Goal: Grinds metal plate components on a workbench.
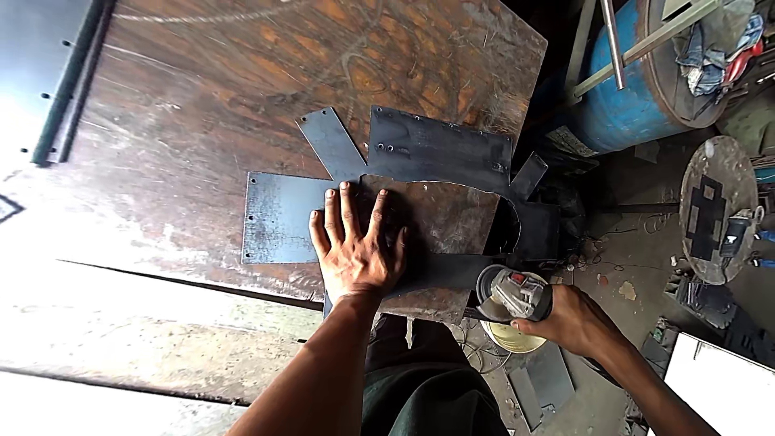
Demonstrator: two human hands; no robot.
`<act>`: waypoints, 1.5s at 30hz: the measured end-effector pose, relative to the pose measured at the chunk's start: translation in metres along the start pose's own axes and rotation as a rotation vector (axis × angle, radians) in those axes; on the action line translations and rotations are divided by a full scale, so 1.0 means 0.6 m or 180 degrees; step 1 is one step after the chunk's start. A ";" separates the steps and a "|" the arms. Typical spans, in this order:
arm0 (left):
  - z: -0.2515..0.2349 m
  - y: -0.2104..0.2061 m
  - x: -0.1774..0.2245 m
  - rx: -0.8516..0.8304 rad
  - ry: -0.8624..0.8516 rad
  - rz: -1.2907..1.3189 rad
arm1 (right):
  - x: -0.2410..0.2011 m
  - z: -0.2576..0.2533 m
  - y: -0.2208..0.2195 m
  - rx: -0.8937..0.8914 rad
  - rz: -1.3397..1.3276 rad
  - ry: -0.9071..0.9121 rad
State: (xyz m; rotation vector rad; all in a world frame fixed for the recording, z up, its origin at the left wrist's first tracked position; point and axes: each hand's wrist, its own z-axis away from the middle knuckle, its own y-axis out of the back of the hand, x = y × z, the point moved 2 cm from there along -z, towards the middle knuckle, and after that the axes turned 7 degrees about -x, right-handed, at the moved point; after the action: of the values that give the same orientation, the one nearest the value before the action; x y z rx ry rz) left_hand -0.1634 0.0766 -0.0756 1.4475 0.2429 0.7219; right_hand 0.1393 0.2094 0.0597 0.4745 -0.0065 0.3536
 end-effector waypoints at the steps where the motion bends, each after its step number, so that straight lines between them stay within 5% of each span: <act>1: -0.002 0.000 0.000 0.0012 -0.0001 -0.0006 | -0.001 0.001 0.001 -0.0029 0.0077 -0.0015; 14: 0.002 -0.001 0.002 0.0016 -0.0022 0.0084 | 0.023 -0.020 0.008 0.0070 -0.0439 0.0089; 20: -0.001 0.000 0.001 0.0112 -0.0045 0.0060 | 0.036 0.016 -0.051 0.0069 -0.0356 -0.0065; 28: 0.008 -0.007 -0.003 0.0229 -0.0119 0.0004 | 0.150 0.087 -0.249 0.0333 -0.2472 0.0030; 35: 0.020 -0.010 -0.003 0.0226 -0.0186 -0.0186 | 0.163 0.123 -0.378 0.0421 -0.4297 0.0381; 39: 0.056 -0.009 0.015 0.0152 0.0044 -0.0349 | 0.185 0.131 -0.400 0.0487 -0.4132 0.0342; 45: 0.148 -0.030 0.033 0.0092 0.0311 -0.0305 | 0.184 0.122 -0.370 0.1152 -0.2600 0.0436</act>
State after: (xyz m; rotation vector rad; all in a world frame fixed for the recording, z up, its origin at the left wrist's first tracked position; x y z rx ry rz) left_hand -0.0927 0.0167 -0.0749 1.4196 0.3968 0.7141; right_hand 0.3232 0.0289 0.0353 0.7631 0.3805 -0.4255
